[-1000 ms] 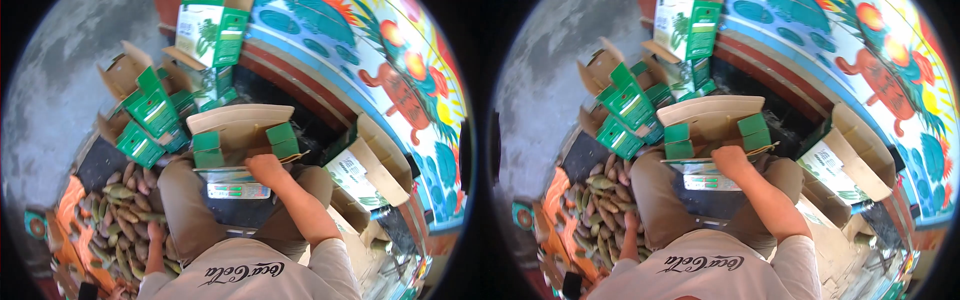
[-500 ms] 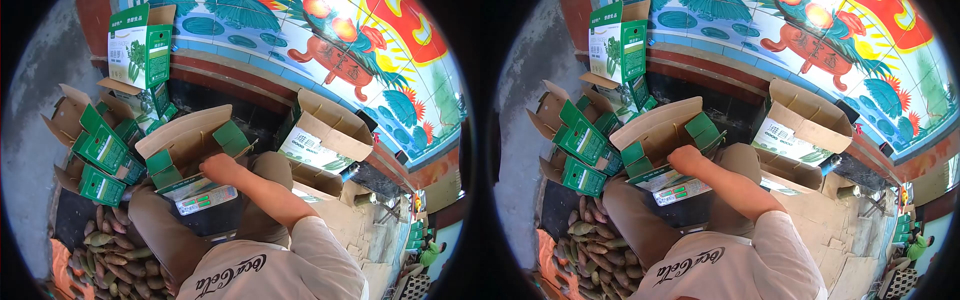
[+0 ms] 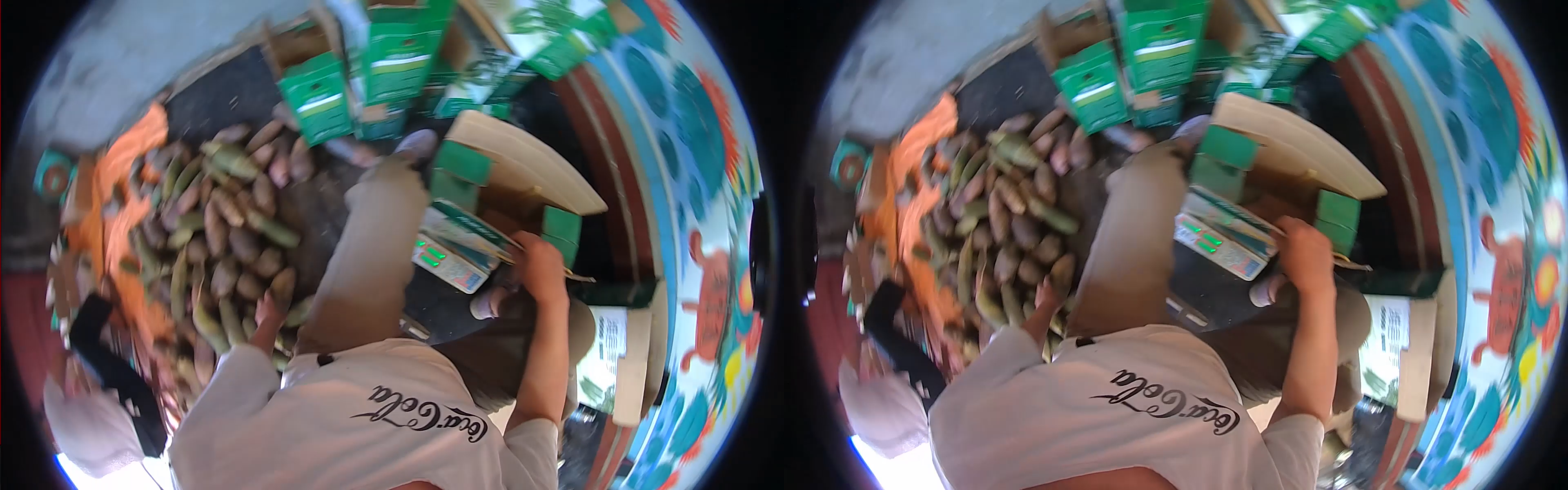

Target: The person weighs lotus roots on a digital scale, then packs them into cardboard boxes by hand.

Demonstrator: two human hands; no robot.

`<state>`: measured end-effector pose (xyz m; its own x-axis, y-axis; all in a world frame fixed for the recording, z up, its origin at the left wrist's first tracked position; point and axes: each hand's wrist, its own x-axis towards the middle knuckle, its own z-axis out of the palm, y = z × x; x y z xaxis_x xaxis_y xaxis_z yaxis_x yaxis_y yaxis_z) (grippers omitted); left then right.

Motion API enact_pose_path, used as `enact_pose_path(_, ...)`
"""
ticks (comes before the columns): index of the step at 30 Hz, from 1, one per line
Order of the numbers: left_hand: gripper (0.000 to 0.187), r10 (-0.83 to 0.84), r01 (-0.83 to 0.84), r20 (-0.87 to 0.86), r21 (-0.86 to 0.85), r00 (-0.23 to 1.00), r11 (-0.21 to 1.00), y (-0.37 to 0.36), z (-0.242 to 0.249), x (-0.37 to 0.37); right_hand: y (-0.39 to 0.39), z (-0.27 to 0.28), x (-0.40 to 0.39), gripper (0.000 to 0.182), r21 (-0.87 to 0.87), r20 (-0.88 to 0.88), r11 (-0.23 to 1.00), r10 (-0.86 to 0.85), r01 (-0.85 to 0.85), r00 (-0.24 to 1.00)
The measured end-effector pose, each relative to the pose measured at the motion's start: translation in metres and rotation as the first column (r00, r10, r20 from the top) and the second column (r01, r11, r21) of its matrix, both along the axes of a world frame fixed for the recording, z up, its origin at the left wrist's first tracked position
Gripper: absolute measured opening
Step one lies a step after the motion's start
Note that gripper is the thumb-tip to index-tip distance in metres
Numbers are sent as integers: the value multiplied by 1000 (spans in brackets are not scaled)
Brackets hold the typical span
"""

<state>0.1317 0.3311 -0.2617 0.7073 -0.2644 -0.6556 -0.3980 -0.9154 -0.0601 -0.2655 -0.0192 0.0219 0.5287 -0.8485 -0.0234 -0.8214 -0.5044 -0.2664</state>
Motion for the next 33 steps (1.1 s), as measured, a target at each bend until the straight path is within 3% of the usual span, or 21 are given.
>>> enact_pose_path(5,82,109,-113,71,46,991,993,-7,-10,4,-1,3,4,13,24,-19,1000,15,-14,1000)
enact_pose_path(8,75,43,-49,50,130,998,990,-13,-2,0,-1,3,6,10,33,-45,999,20,-18,999)
enact_pose_path(14,65,79,-81,59,36,995,996,-10,-9,6,-3,0,6,11,34,-38,999,9,-8,999)
enact_pose_path(19,61,109,-109,7,83,994,991,-14,-13,11,-4,1,8,11,59,-28,998,15,-13,1000)
enact_pose_path(24,48,-75,82,123,-54,990,995,-25,26,8,-4,3,9,14,73,-53,997,27,-24,998)
enact_pose_path(29,43,-175,210,301,-89,937,974,-12,26,25,-4,3,8,14,70,-65,997,19,-15,998)
enact_pose_path(31,47,-203,251,409,-68,890,966,-9,48,34,-4,2,7,14,65,-66,998,21,-17,998)
enact_pose_path(33,55,-232,328,669,-18,706,945,7,51,49,-4,2,7,14,70,-70,997,20,-15,997)
